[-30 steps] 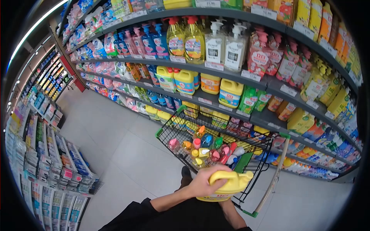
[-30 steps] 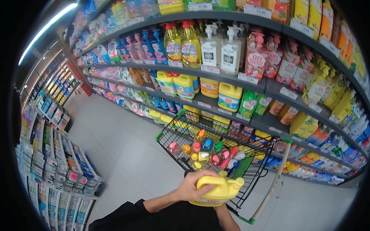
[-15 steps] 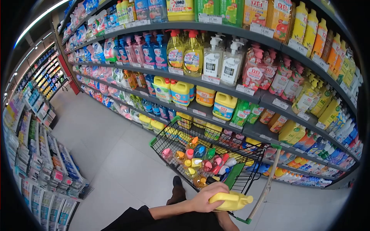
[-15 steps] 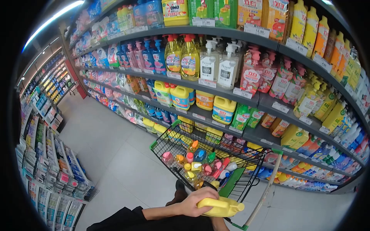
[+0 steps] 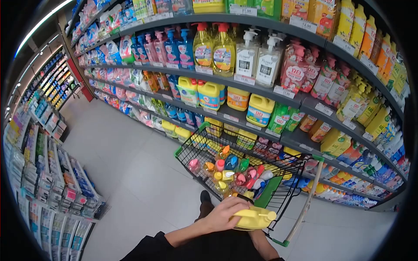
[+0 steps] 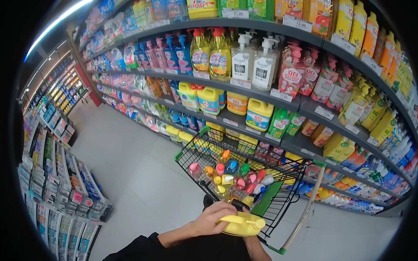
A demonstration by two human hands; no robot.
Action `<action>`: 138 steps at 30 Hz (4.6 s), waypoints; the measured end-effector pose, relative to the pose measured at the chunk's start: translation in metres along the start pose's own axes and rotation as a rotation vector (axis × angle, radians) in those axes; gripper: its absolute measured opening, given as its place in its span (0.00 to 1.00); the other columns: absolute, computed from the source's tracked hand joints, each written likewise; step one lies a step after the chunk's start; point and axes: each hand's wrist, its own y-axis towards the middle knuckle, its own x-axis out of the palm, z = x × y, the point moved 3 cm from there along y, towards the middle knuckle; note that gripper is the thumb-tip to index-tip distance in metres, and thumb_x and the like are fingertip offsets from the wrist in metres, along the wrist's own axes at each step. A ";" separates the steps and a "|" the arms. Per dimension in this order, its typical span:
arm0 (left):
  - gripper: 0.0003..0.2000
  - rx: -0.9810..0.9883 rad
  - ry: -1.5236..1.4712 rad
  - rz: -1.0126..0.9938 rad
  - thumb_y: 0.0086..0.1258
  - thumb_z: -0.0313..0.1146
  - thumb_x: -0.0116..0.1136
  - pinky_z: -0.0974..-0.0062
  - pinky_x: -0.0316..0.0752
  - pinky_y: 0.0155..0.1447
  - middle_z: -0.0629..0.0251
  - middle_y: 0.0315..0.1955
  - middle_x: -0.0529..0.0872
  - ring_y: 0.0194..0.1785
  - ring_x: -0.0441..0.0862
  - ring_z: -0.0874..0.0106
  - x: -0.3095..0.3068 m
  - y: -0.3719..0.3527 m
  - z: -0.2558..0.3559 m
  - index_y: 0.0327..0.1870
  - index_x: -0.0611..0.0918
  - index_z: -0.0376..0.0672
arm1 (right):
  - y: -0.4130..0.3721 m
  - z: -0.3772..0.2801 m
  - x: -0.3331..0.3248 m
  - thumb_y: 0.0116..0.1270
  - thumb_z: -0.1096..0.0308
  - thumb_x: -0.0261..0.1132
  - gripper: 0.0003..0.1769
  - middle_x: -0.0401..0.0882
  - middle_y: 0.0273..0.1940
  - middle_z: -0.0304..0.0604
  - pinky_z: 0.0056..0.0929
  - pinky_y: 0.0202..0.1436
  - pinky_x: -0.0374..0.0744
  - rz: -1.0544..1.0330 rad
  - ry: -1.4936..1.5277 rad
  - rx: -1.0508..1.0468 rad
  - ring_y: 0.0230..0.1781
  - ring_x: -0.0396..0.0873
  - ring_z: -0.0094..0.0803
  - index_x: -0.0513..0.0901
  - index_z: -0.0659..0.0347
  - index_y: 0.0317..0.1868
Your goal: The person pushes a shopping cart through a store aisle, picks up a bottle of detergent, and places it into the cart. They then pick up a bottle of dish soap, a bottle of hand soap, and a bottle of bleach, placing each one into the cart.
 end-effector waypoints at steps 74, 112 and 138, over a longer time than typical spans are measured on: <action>0.29 -0.521 0.621 -0.559 0.44 0.32 0.79 0.61 0.76 0.49 0.54 0.39 0.87 0.47 0.84 0.55 -0.102 0.064 -0.053 0.51 0.81 0.42 | -0.163 0.018 -0.070 0.47 0.56 0.74 0.26 0.85 0.43 0.53 0.47 0.54 0.80 0.486 -1.726 -0.165 0.50 0.82 0.52 0.83 0.59 0.46; 0.16 0.027 0.988 -0.379 0.50 0.34 0.72 0.63 0.66 0.48 0.65 0.32 0.86 0.42 0.83 0.66 -0.045 0.118 -0.491 0.39 0.81 0.44 | -0.253 0.097 -0.091 0.50 0.71 0.70 0.14 0.83 0.39 0.56 0.51 0.45 0.77 1.864 -1.541 -0.372 0.39 0.79 0.54 0.85 0.66 0.38; 0.13 -0.427 0.829 -0.449 0.70 0.30 0.52 0.53 0.75 0.58 0.47 0.49 0.84 0.54 0.80 0.47 -0.031 0.176 -0.655 0.52 0.83 0.41 | -0.207 0.085 -0.084 0.51 0.73 0.66 0.08 0.81 0.31 0.57 0.52 0.45 0.76 1.967 -1.366 -0.089 0.40 0.76 0.60 0.82 0.68 0.32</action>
